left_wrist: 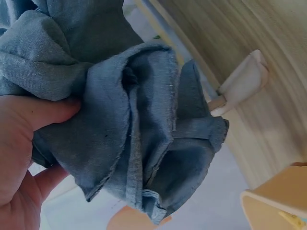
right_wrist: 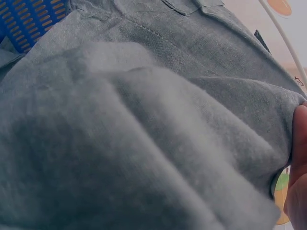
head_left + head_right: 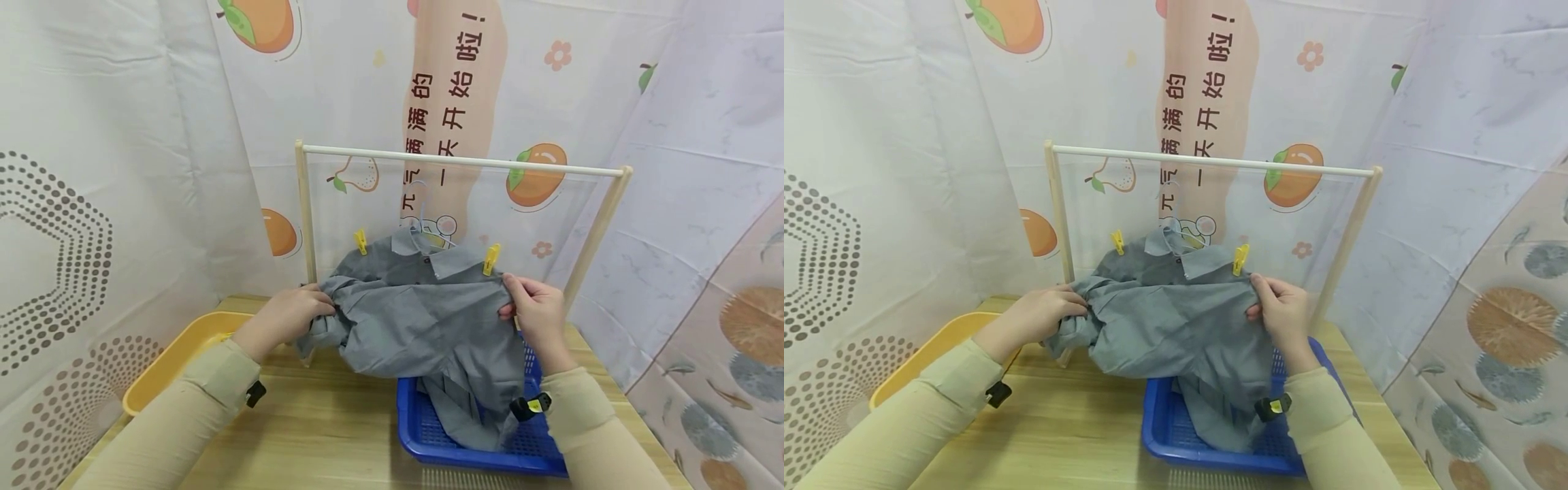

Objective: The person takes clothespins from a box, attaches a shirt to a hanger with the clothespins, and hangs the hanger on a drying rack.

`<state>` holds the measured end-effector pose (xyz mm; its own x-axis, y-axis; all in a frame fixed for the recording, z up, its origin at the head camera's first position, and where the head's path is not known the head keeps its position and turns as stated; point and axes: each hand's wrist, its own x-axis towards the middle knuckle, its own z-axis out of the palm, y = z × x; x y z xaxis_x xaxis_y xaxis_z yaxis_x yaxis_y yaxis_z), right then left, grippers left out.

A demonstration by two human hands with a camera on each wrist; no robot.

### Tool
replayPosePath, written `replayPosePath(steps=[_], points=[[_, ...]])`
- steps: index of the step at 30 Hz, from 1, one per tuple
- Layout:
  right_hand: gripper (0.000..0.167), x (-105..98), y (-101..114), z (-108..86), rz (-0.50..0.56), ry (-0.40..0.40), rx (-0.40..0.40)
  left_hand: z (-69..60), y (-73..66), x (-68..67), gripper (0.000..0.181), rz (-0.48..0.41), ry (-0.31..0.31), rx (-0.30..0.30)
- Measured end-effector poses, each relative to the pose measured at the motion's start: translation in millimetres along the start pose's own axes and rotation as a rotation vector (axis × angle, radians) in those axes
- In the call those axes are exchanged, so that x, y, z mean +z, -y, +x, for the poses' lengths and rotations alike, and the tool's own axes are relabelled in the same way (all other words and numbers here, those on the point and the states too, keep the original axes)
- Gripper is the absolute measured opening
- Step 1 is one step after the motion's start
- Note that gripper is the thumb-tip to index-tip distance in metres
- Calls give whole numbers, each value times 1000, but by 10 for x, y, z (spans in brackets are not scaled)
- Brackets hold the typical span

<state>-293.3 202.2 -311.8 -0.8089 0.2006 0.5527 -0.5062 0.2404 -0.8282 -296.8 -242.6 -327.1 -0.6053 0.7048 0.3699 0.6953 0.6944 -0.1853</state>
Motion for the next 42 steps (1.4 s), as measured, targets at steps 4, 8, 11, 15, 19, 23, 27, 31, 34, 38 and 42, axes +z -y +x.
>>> replayPosePath(steps=[4,8,11,15,19,23,27,31,34,38,42], points=[[33,45,-1,-2,-16,-9,15,-26,12,55,46,9,22,-6],[38,86,-2,-6,-9,-17,35,-58,34,108,43,11,36,-18],[40,107,-7,-9,-6,-21,32,-88,49,144,43,12,42,-22],[41,120,-23,-9,3,-20,14,-132,57,171,46,10,66,-38],[42,123,-30,-10,-6,-19,9,-166,56,167,44,9,96,-54],[42,122,-28,-13,-15,-24,19,-192,60,144,41,11,132,-67],[43,124,-23,-13,-15,-29,37,-212,71,133,38,13,167,-87],[44,122,-21,-6,-21,-29,68,-219,65,116,34,12,169,-97],[44,123,-13,2,-8,-30,87,-220,57,98,31,12,163,-103],[41,128,-4,14,33,-40,97,-218,64,75,31,10,138,-94],[38,130,-1,40,62,-54,105,-219,92,50,35,11,91,-83]])
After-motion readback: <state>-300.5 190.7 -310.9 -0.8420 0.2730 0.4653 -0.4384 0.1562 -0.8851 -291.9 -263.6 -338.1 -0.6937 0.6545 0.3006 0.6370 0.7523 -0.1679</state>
